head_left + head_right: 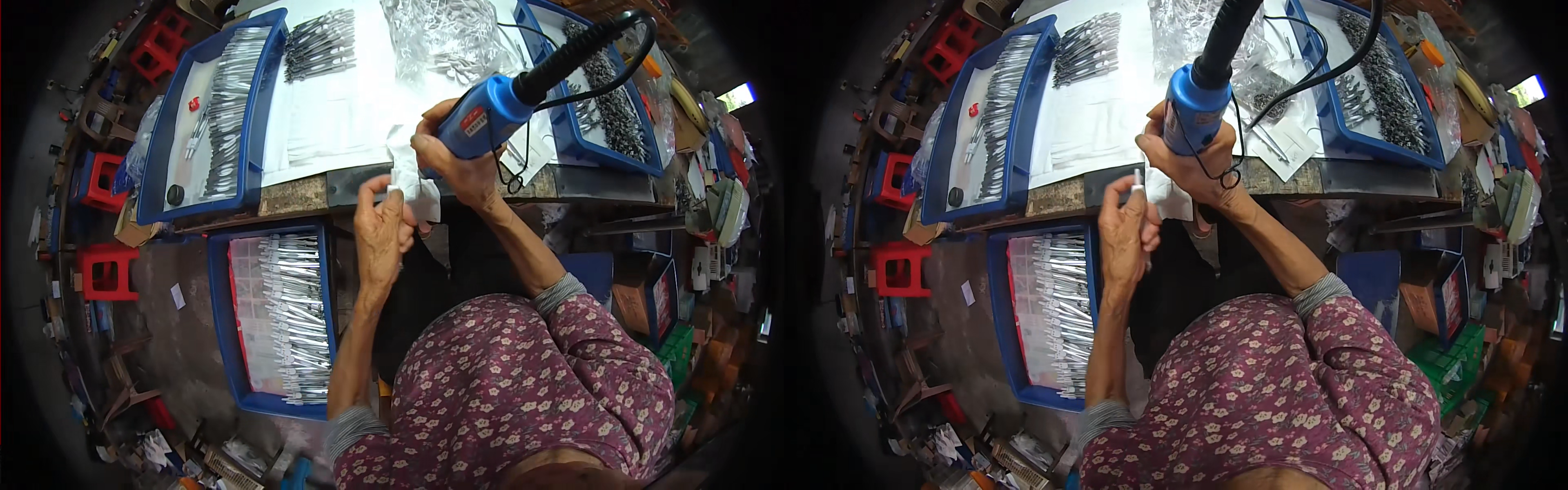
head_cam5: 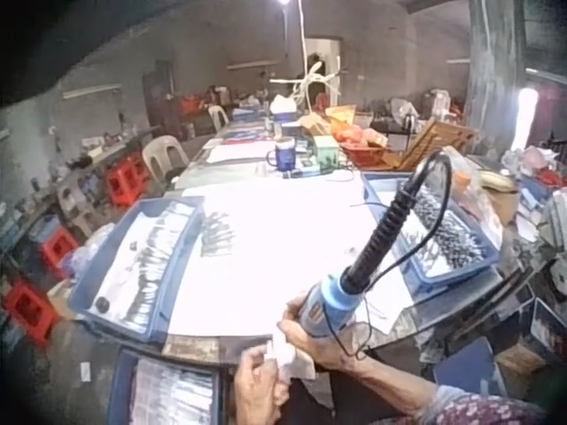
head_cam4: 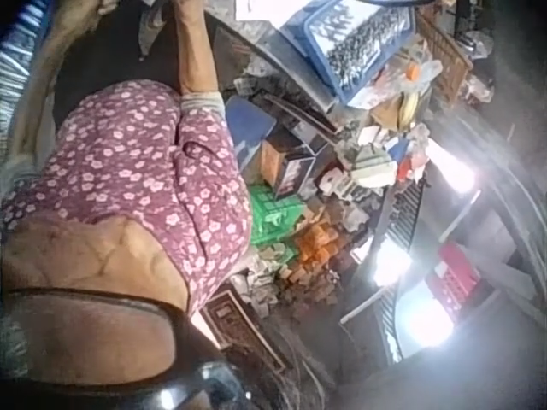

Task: Using a handheld electric screwdriver to process or assemble small metal components at a workstation.

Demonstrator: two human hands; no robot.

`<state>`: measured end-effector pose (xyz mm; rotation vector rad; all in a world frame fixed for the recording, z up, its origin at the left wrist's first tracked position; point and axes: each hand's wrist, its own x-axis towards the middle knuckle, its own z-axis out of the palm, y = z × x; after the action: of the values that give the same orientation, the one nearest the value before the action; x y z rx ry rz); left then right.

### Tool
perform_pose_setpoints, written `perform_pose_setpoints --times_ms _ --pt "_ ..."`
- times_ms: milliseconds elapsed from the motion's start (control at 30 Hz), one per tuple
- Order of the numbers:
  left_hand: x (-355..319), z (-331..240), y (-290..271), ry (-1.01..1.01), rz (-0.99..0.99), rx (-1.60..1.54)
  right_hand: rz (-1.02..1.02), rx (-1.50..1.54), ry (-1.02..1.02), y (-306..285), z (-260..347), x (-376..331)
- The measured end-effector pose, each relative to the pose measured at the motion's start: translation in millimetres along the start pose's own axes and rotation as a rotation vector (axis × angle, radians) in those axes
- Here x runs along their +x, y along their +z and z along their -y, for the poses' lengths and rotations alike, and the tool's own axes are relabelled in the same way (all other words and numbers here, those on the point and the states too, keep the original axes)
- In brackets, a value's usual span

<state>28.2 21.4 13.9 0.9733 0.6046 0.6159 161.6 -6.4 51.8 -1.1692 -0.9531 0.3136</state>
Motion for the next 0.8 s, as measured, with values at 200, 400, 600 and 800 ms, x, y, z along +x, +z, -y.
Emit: perform_pose_setpoints --times_ms 200,400,600,800 --pt "4 30 17 -0.052 0.027 -0.046 -0.002 0.040 -0.020 -3 2 -1" --pt "15 39 19 -0.036 -0.005 -0.013 -0.004 0.106 -0.073 -6 14 2" --pt "15 37 22 -0.082 -0.034 -0.061 0.003 0.015 -0.037 -6 29 -3" --pt "15 38 24 -0.093 -0.072 -0.075 0.023 -0.028 -0.068 -7 21 -5"
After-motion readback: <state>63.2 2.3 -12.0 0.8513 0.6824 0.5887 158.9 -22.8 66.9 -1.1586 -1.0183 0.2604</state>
